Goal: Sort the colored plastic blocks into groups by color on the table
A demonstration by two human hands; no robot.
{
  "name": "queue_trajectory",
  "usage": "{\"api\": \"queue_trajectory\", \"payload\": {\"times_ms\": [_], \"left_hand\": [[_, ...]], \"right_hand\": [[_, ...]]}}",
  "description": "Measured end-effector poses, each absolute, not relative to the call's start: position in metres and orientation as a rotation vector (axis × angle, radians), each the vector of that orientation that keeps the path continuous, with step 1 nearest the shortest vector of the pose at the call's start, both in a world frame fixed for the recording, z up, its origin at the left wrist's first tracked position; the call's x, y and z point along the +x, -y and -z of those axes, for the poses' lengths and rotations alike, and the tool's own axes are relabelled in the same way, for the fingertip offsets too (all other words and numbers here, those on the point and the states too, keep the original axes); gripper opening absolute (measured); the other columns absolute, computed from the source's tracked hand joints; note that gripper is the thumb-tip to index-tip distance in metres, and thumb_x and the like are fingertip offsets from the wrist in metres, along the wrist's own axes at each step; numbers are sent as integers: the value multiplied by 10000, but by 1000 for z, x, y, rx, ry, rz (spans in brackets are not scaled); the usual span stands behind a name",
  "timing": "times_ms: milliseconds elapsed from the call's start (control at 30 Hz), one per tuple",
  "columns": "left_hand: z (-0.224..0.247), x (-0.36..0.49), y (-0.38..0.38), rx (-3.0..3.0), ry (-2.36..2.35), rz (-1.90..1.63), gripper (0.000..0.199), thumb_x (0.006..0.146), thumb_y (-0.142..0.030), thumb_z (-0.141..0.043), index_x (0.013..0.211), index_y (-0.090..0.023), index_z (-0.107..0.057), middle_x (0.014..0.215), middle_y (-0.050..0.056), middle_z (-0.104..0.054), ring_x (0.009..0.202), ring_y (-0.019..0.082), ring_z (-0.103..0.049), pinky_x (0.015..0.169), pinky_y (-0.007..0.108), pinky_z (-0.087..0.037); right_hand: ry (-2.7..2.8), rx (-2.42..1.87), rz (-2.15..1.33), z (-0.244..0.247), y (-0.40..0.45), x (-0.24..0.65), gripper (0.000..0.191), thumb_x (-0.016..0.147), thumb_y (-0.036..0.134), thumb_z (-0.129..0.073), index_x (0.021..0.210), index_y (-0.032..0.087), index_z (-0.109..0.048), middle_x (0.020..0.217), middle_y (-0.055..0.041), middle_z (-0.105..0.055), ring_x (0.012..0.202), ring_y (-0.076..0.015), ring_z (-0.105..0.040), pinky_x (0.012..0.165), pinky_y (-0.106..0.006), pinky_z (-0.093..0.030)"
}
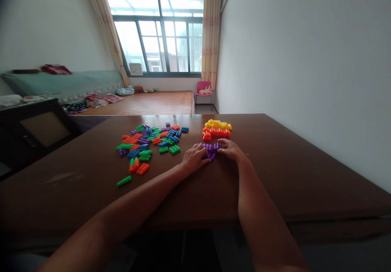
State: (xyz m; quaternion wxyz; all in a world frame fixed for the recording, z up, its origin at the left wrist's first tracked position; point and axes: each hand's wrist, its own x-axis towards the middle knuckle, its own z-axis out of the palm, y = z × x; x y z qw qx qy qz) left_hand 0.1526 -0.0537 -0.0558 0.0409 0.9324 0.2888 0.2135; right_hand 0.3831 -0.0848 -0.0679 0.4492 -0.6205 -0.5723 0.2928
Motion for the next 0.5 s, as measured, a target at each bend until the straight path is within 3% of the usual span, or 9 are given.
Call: {"api": "queue_trajectory", "payload": {"times_ms": [167,267,400,500], "left_hand": [[58,153,61,2819,-953,-683,271,837,-495,-644,970,-259,-645,1062,58,-604,1057,242,-510,838,317,-478],[58,151,56,2715,-958,-808,353,831,-554,-623,1030,-263,-651,1109,56,-608,1098,243,-500,918,341,-470],[56,151,35,2287,-1067,-1030,368,930,-482,-482,1158,-235,-631,1220,69,-609,1204,232,-483,1065,365,-379],[56,157,24,1928,-1083,-1018,415,969,-467,-367,1152,-209,-637,1216,77,-632,1207,230,-507,1072,365,-364]], "right_hand": [[1424,-1546,-780,68,85,381,532,644,238,-800,1157,195,-667,1155,-100,-702,991,-256,-682,915,-413,-548],[1387,-1560,-755,66,85,381,572,665,357,-802,1193,194,-654,1229,-118,-671,1060,-279,-662,926,-392,-544],[1224,-1680,-588,59,84,381,535,792,547,-647,1191,191,-659,1215,-119,-677,1094,-290,-640,923,-391,-535],[1108,-1705,-537,56,83,380,537,876,610,-479,1180,208,-664,1208,-107,-682,1089,-277,-638,893,-388,-537]]}}
